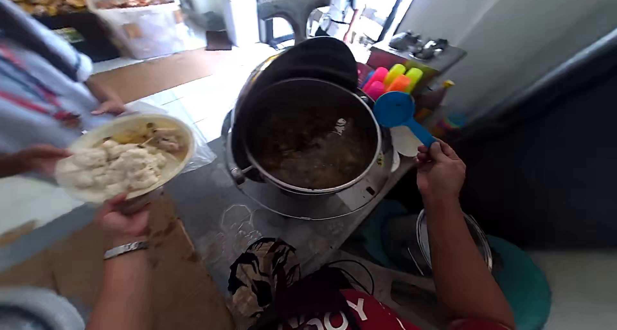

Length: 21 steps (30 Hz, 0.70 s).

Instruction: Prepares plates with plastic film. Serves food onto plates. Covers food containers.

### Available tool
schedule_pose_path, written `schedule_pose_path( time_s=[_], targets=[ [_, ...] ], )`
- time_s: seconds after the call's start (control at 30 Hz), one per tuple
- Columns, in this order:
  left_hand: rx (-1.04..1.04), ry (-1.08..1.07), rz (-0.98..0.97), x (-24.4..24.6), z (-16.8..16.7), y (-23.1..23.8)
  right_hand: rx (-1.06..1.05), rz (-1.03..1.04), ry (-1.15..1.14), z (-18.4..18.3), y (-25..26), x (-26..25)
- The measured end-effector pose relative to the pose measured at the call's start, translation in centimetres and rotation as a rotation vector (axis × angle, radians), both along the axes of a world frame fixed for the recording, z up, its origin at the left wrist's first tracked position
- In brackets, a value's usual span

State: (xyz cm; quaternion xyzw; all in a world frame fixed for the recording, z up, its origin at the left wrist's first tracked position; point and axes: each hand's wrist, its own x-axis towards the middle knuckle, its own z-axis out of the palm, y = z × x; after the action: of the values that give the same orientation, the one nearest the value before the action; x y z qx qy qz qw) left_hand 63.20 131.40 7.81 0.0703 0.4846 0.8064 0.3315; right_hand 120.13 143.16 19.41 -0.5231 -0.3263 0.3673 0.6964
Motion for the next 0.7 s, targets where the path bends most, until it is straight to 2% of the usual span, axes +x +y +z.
schedule_pose_path(
  time_s=[0.03, 0.1, 0.23, 0.3, 0.4, 0.47, 0.6, 0.7],
  targets=[
    [0.010, -0.007, -0.011, -0.2, -0.1, 0.7, -0.025, -0.070, 0.156, -0.5, 0.3, 1.4],
    [-0.001, -0.030, -0.023, -0.1, 0.1, 2.1, -0.071, -0.184, 0.311, -2.7, 1.1, 4.3],
    [-0.014, -0.036, -0.030, 0.4, 0.3, 4.5, -0.267, -0.327, 0.324, -10.6, 2.9, 8.4],
    [0.003, -0.024, -0.027, 0.7, 0.2, 5.4, -0.346, -0.336, 0.336, -14.0, 4.2, 8.7],
    [-0.103, 0.035, 0.013, 2.5, 0.6, 5.9, -0.455, -0.317, 0.379, -18.1, 5.9, 8.1],
    [-0.207, 0.076, -0.002, 3.8, 0.4, 5.0, -0.578, -0.285, 0.263, -20.0, 7.0, 7.9],
    [-0.371, 0.178, -0.095, 7.4, -0.3, 1.5, -0.824, -0.302, -0.259, -19.6, 8.5, 8.6],
    [-0.458, 0.159, -0.160, 10.1, -2.0, -2.0, -0.722, -0.414, -0.526, -16.8, 11.3, 9.0]
  ],
)
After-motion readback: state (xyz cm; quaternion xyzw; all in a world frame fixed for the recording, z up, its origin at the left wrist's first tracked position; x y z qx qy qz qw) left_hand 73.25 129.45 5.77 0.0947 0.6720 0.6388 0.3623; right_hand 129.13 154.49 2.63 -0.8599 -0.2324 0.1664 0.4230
